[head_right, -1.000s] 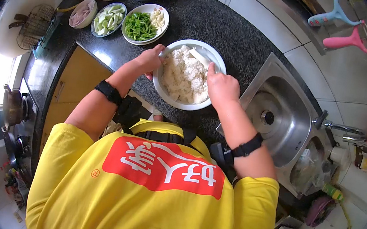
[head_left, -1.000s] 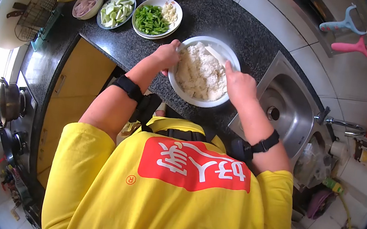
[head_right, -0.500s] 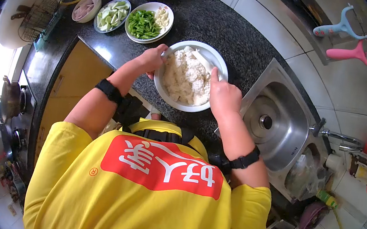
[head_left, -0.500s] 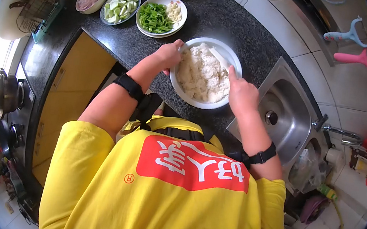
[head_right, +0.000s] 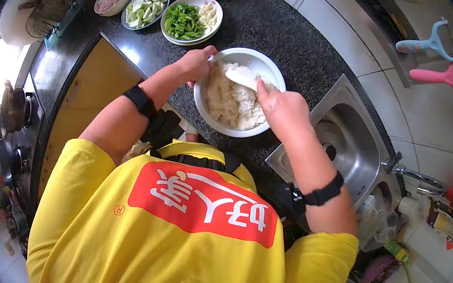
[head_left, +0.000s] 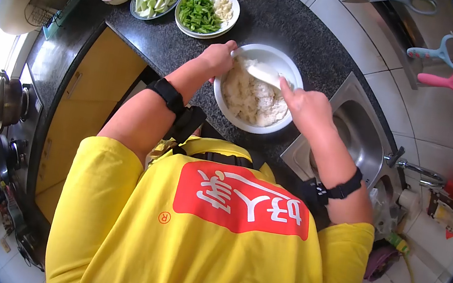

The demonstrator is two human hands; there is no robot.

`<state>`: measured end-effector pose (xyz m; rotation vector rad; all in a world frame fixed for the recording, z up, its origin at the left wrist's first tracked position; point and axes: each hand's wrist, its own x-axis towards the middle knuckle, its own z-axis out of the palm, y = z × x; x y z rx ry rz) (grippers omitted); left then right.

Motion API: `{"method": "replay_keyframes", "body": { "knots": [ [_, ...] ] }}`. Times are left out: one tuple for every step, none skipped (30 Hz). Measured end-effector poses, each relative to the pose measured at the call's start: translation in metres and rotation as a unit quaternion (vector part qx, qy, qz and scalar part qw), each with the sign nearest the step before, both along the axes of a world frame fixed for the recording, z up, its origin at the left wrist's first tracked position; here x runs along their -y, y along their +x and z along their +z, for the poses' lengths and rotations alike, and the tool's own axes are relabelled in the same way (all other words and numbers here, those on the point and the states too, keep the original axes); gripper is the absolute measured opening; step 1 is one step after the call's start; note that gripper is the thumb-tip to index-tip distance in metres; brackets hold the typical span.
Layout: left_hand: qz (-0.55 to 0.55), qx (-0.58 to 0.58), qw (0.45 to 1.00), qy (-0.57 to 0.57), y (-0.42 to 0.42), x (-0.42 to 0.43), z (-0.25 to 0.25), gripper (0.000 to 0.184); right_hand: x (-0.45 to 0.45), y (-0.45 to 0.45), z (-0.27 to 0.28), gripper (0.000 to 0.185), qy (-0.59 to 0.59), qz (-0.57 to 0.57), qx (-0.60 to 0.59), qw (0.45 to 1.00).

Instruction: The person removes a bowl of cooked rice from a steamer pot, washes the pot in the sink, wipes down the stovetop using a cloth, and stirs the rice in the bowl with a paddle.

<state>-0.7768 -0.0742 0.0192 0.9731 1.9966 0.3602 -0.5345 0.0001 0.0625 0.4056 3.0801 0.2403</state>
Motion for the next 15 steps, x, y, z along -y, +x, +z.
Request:
{"method": "replay_keyframes", "body": {
  "knots": [
    [-0.003, -0.005, 1.0, 0.004, -0.001, 0.0, -0.002, 0.04, 0.006, 0.005, 0.009, 0.05, 0.019, 0.012, 0.034, 0.999],
    [-0.006, -0.011, 1.0, 0.009, 0.0, 0.0, -0.002, 0.04, 0.011, 0.009, 0.013, 0.05, 0.039, 0.024, 0.068, 0.997],
    [-0.005, -0.009, 1.0, 0.01, 0.0, 0.0, -0.002, 0.039, 0.016, 0.012, 0.011, 0.05, 0.037, 0.024, 0.069, 0.997],
    [-0.006, -0.007, 1.0, 0.007, 0.0, 0.0, 0.0, 0.039, 0.021, 0.015, 0.007, 0.049, 0.027, 0.019, 0.082, 0.996],
    [-0.006, -0.01, 1.0, 0.0, 0.001, -0.001, 0.003, 0.042, 0.026, 0.016, 0.001, 0.049, 0.018, 0.011, 0.093, 0.995],
    [-0.005, -0.012, 1.0, -0.007, 0.002, -0.002, 0.004, 0.046, 0.025, 0.014, -0.004, 0.049, 0.017, 0.01, 0.094, 0.995],
    [-0.007, -0.019, 1.0, -0.011, 0.003, -0.002, 0.005, 0.045, 0.021, 0.008, -0.011, 0.049, 0.004, -0.01, 0.093, 0.996],
    [-0.008, -0.021, 1.0, -0.01, 0.002, -0.002, 0.002, 0.045, 0.018, 0.004, -0.017, 0.049, -0.008, -0.03, 0.091, 0.995],
    [-0.03, -0.063, 0.997, 0.013, -0.001, -0.004, -0.006, 0.043, 0.016, 0.004, -0.021, 0.049, -0.006, -0.03, 0.089, 0.996],
    [-0.053, -0.106, 0.992, 0.036, -0.002, -0.004, -0.012, 0.042, 0.013, 0.007, -0.023, 0.048, -0.021, -0.035, 0.07, 0.997],
    [-0.055, -0.106, 0.992, 0.04, -0.004, -0.003, -0.019, 0.042, 0.011, 0.011, -0.023, 0.047, -0.035, -0.041, 0.052, 0.997],
    [-0.046, -0.092, 0.993, 0.061, -0.009, -0.001, -0.024, 0.04, 0.011, 0.013, -0.018, 0.047, -0.029, -0.043, 0.051, 0.997],
    [-0.034, -0.076, 0.993, 0.081, -0.014, 0.0, -0.028, 0.04, 0.012, 0.015, -0.011, 0.045, -0.032, -0.057, 0.054, 0.996],
    [-0.028, -0.077, 0.993, 0.086, -0.016, 0.002, -0.024, 0.04, 0.012, 0.015, -0.004, 0.043, -0.036, -0.066, 0.056, 0.996],
    [0.027, -0.025, 0.997, 0.065, -0.017, 0.009, -0.017, 0.041, 0.01, 0.016, 0.005, 0.043, -0.033, -0.058, 0.055, 0.996]
  ]
}}
